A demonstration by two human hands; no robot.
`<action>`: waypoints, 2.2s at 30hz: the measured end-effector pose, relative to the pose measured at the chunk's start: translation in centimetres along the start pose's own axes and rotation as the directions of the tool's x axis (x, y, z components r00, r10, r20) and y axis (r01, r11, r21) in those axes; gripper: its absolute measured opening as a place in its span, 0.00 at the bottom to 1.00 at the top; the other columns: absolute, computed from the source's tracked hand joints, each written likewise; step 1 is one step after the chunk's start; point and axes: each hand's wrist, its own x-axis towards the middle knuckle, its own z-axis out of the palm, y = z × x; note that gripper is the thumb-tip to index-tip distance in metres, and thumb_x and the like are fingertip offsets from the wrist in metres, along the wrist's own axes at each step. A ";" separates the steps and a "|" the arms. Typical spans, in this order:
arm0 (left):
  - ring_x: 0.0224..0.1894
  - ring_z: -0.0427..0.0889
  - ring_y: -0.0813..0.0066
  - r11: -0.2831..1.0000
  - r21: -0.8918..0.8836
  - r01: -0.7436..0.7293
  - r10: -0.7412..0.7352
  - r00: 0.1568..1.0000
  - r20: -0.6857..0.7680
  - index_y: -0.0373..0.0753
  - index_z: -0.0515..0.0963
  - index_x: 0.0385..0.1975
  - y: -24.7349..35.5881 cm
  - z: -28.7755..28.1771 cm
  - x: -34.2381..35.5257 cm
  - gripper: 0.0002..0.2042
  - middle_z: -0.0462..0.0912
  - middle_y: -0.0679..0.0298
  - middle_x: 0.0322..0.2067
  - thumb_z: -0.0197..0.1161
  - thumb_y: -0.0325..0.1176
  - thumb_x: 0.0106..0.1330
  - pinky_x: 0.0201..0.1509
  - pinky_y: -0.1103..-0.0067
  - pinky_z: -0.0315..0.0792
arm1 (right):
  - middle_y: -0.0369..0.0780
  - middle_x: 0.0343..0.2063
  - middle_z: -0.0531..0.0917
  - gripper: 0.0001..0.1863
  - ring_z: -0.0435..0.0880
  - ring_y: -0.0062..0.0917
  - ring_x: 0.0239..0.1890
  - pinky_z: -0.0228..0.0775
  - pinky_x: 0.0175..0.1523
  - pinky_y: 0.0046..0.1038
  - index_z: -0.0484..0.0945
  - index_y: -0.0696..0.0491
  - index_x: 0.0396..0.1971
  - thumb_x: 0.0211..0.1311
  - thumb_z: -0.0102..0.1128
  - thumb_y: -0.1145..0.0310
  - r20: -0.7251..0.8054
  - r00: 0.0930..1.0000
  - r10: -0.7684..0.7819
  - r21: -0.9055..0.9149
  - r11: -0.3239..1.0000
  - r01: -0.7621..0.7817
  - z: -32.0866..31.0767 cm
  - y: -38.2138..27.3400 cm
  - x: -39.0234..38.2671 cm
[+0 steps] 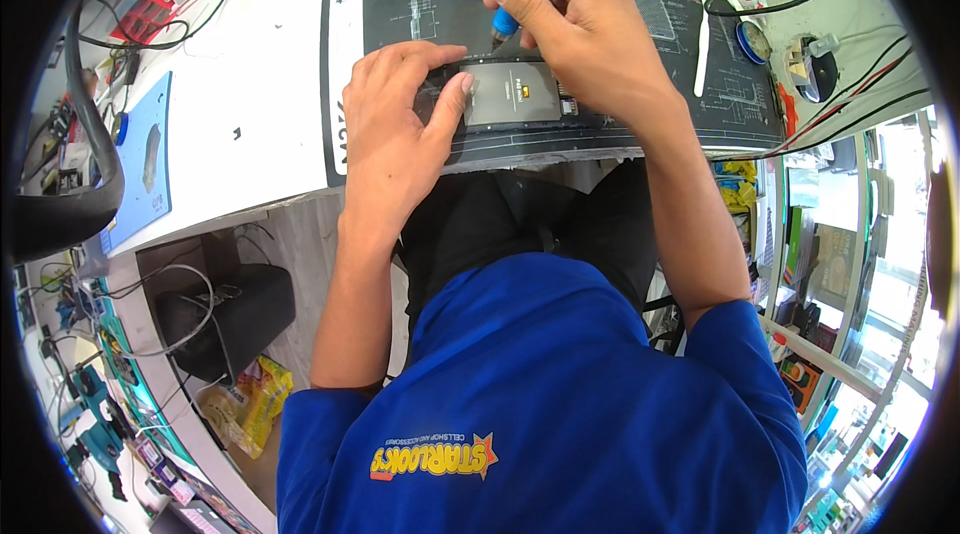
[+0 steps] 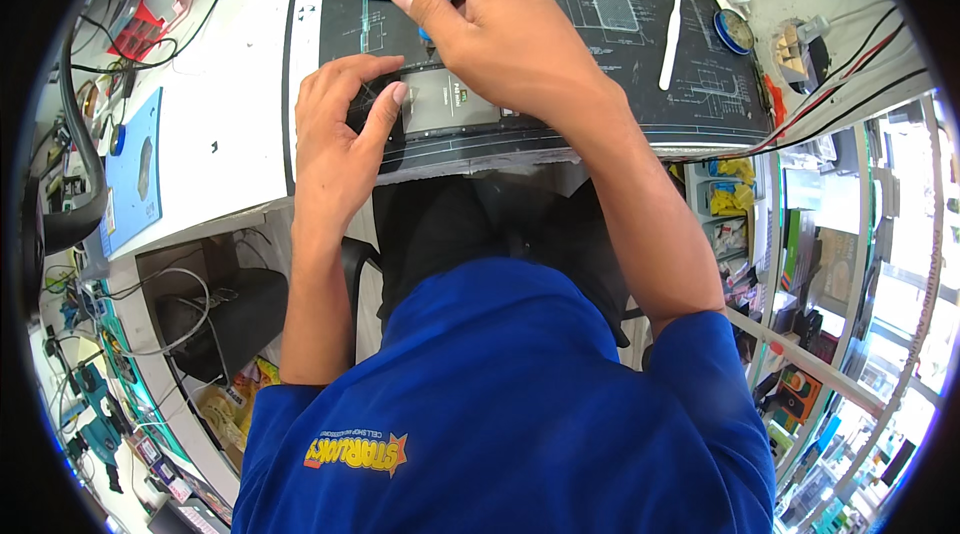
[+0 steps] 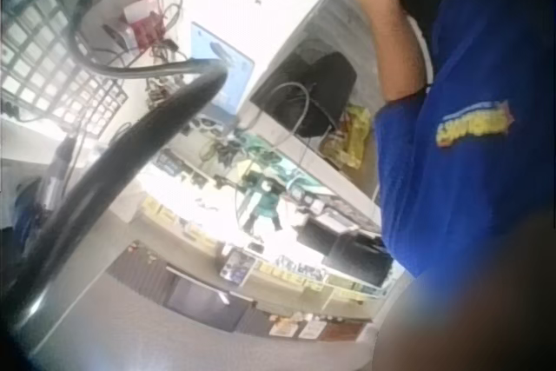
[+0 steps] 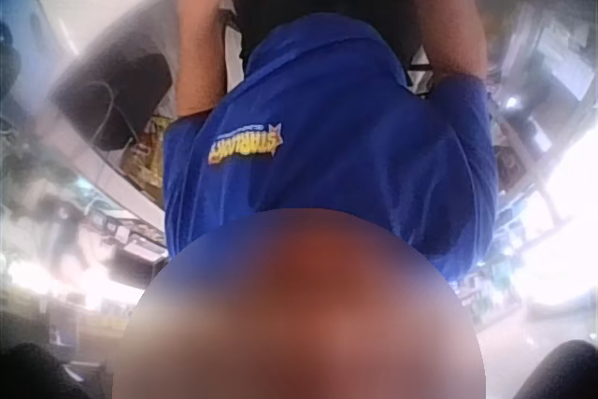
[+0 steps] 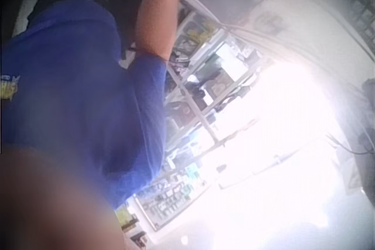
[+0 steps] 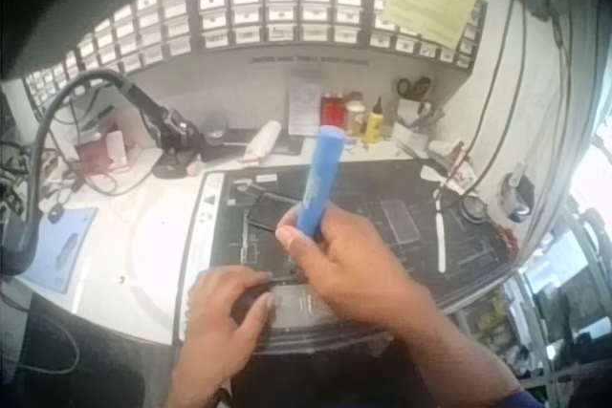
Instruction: The person uses a blue precision tool to pry and separate components on a disassembled smartphone placed on a work mat. They repeatedly lift and reposition the battery and other internal parts, then briefly inspect the phone's screen and back before continuing to manipulate the internal components.
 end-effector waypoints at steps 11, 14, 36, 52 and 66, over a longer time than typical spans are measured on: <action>0.66 0.79 0.59 0.999 0.032 0.028 -0.028 1.000 -0.005 0.44 0.90 0.54 0.1 0.4 0.2 0.15 0.88 0.63 0.55 0.74 0.44 0.74 0.73 0.62 0.67 | 0.39 0.30 0.85 0.15 0.83 0.25 0.32 0.76 0.42 0.32 0.83 0.58 0.46 0.83 0.62 0.59 0.002 0.990 0.142 0.002 0.990 -0.142 -1.7 0.0 -0.8; 0.66 0.79 0.59 0.999 0.041 0.028 -0.028 1.000 -0.007 0.44 0.90 0.54 0.2 0.4 0.1 0.15 0.88 0.63 0.55 0.74 0.44 0.74 0.73 0.62 0.67 | 0.39 0.30 0.85 0.15 0.84 0.26 0.32 0.76 0.42 0.33 0.83 0.58 0.46 0.83 0.61 0.59 -0.005 0.997 0.076 -0.001 0.997 -0.076 -1.4 0.4 -0.7; 0.65 0.79 0.58 0.999 0.038 0.011 -0.012 1.000 0.007 0.45 0.90 0.54 0.0 0.4 0.5 0.13 0.88 0.63 0.54 0.72 0.42 0.75 0.74 0.63 0.67 | 0.38 0.31 0.85 0.15 0.84 0.25 0.33 0.76 0.42 0.32 0.82 0.58 0.47 0.83 0.62 0.59 0.004 0.994 0.114 0.024 0.993 -0.114 -1.5 -0.3 -0.6; 0.53 0.86 0.65 0.781 0.307 -0.544 0.420 0.821 0.387 0.40 0.91 0.38 1.0 -1.9 7.1 0.05 0.91 0.65 0.38 0.72 0.33 0.70 0.63 0.69 0.76 | 0.34 0.28 0.84 0.12 0.82 0.18 0.29 0.75 0.37 0.26 0.85 0.56 0.46 0.82 0.65 0.62 -0.140 0.988 -0.060 0.159 0.984 0.082 -3.3 0.7 -2.3; 0.51 0.86 0.61 0.766 0.256 -0.590 0.396 0.746 0.535 0.39 0.86 0.35 1.9 -2.0 9.4 0.04 0.89 0.60 0.38 0.73 0.28 0.63 0.62 0.67 0.78 | 0.36 0.30 0.85 0.13 0.83 0.19 0.30 0.75 0.37 0.27 0.85 0.57 0.46 0.82 0.65 0.61 -0.181 0.982 0.050 0.136 0.990 -0.025 -5.0 1.4 -2.8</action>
